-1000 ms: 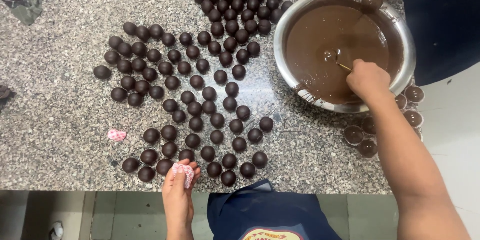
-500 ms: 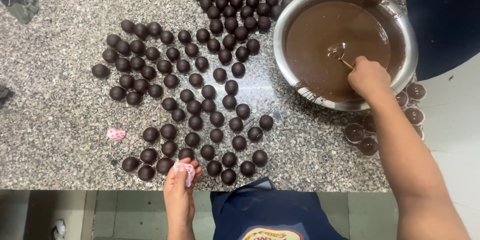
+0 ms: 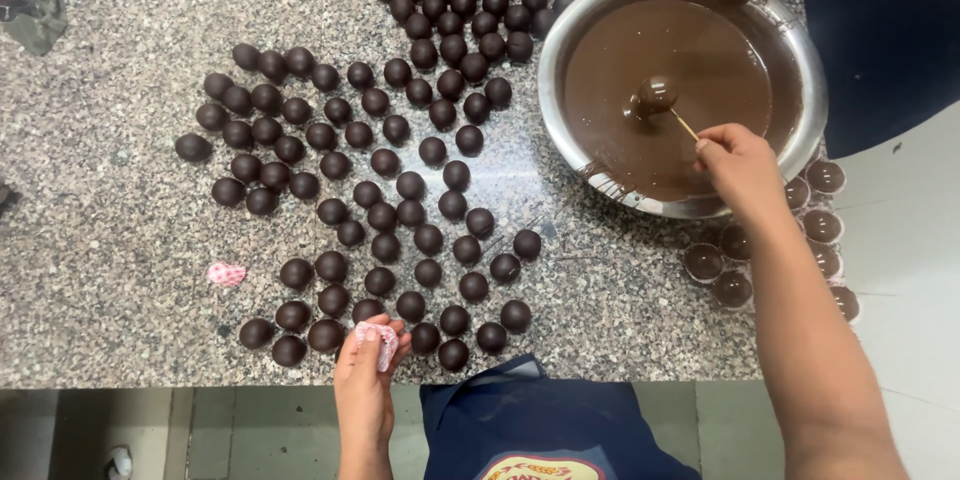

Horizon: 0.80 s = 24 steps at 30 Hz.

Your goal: Dip round chocolate truffles into a bowl of liquid chocolate using a skewer and place them into paper cups.

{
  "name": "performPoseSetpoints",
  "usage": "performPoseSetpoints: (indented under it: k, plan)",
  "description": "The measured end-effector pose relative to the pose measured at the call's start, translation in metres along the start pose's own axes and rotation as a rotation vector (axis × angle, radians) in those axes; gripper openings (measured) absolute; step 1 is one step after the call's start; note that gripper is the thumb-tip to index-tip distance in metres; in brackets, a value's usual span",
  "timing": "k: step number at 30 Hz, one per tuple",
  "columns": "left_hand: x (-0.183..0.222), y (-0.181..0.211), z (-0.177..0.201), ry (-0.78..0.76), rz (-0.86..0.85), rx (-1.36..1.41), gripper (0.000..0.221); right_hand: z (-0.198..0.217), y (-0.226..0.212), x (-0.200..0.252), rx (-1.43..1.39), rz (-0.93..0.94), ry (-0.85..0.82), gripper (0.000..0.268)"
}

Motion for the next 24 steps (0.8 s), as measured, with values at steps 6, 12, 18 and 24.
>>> performPoseSetpoints:
  k: [6, 12, 18, 24]
  plan:
    - [0.001, 0.0, -0.015, -0.039, 0.006, -0.026, 0.036, 0.02, -0.01, 0.018, -0.186, 0.195, 0.136, 0.02]
    - [0.003, 0.0, -0.03, -0.072, 0.017, -0.066, 0.036, 0.037, -0.026, 0.037, -0.156, 0.275, 0.24, 0.019]
    - [0.007, -0.002, -0.04, -0.095, 0.028, -0.072, 0.036, 0.032, -0.019, 0.042, -0.24, 0.24, 0.217, 0.019]
    - [0.008, -0.009, -0.044, -0.115, 0.05, -0.085, 0.037, 0.024, -0.012, 0.051, -0.232, 0.207, 0.197, 0.019]
Point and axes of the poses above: each hand's wrist, its own x-axis away from the middle knuckle, its own z-axis out of the back of the hand, y = z × x, the point moved 9 cm from there along -x, towards the middle knuckle, and after that the axes turned 9 degrees about y, right-handed, at the moved point
